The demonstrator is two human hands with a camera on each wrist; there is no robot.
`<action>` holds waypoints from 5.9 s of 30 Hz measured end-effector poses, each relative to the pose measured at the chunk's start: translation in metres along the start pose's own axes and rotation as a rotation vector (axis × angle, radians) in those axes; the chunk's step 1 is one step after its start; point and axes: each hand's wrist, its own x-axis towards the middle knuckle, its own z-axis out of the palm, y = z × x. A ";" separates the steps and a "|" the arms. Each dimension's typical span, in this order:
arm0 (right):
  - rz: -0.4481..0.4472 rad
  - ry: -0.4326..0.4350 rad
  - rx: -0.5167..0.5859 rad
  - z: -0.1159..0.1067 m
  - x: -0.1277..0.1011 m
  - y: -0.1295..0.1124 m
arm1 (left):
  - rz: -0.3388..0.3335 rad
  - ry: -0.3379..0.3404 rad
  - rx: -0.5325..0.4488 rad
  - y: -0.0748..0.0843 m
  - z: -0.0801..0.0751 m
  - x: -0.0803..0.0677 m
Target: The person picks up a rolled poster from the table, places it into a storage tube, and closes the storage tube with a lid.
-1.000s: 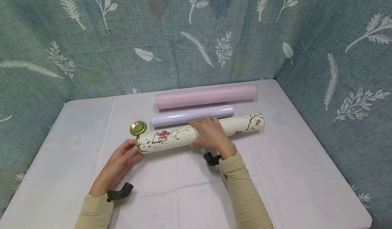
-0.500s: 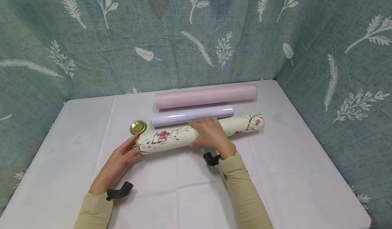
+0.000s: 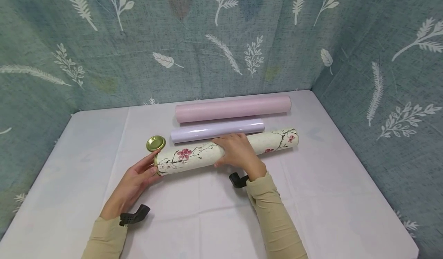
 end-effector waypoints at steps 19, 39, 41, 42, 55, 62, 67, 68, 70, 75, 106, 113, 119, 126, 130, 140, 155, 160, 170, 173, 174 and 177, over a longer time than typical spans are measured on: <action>0.049 -0.067 -0.029 0.002 0.002 -0.003 | -0.032 0.039 0.011 -0.003 0.001 0.004; 0.102 -0.127 0.000 -0.006 -0.001 -0.006 | -0.003 0.170 0.289 0.006 0.011 0.006; 0.094 -0.109 0.010 -0.008 -0.002 -0.005 | -0.016 0.170 0.282 0.004 0.007 0.007; 0.089 -0.097 0.016 -0.009 -0.003 -0.005 | -0.028 0.169 0.278 0.004 0.006 0.007; 0.004 0.019 0.112 -0.040 -0.005 0.007 | -0.153 0.146 0.438 0.031 -0.010 0.022; -0.118 0.001 0.006 -0.059 -0.002 0.016 | -0.145 0.138 0.487 0.033 -0.010 0.037; -0.149 -0.031 -0.047 -0.069 0.005 0.023 | -0.141 0.145 0.470 0.033 -0.009 0.046; -0.154 -0.037 -0.057 -0.071 0.008 0.024 | -0.141 0.147 0.460 0.033 -0.008 0.048; -0.165 -0.052 -0.080 -0.074 0.014 0.027 | -0.142 0.162 0.473 0.033 -0.006 0.052; -0.191 -0.087 -0.139 -0.078 0.033 0.035 | -0.151 0.196 0.571 0.028 0.003 0.063; 0.264 -0.284 -0.111 -0.039 0.108 0.085 | -0.143 0.309 0.431 0.016 0.015 0.067; 0.252 -0.293 -0.143 -0.034 0.111 0.092 | -0.121 0.360 0.456 0.017 0.019 0.066; 0.221 -0.285 -0.182 -0.033 0.114 0.099 | -0.117 0.379 0.437 0.016 0.020 0.070; 0.173 -0.217 -0.161 -0.044 0.111 0.095 | -0.093 0.403 0.435 0.013 0.022 0.070; 0.157 -0.152 -0.094 -0.055 0.109 0.091 | -0.086 0.451 0.424 0.013 0.021 0.072; 0.145 -0.051 0.084 -0.074 0.083 0.080 | -0.079 0.507 0.400 0.011 0.019 0.071; 0.141 0.223 0.081 -0.084 0.032 0.064 | -0.044 0.454 0.340 0.017 0.015 0.074; 0.112 0.378 0.091 -0.067 0.016 0.063 | -0.043 0.432 0.369 0.015 0.015 0.074; 0.107 0.625 0.097 -0.028 -0.007 0.065 | -0.071 0.418 0.325 0.009 0.018 0.074; 0.082 0.649 0.065 -0.019 -0.009 0.067 | -0.073 0.415 0.312 0.008 0.019 0.075; 0.076 0.650 0.057 -0.016 -0.010 0.067 | -0.074 0.415 0.308 0.008 0.019 0.076; 0.058 0.649 0.053 -0.010 -0.010 0.067 | -0.067 0.422 0.311 0.008 0.018 0.075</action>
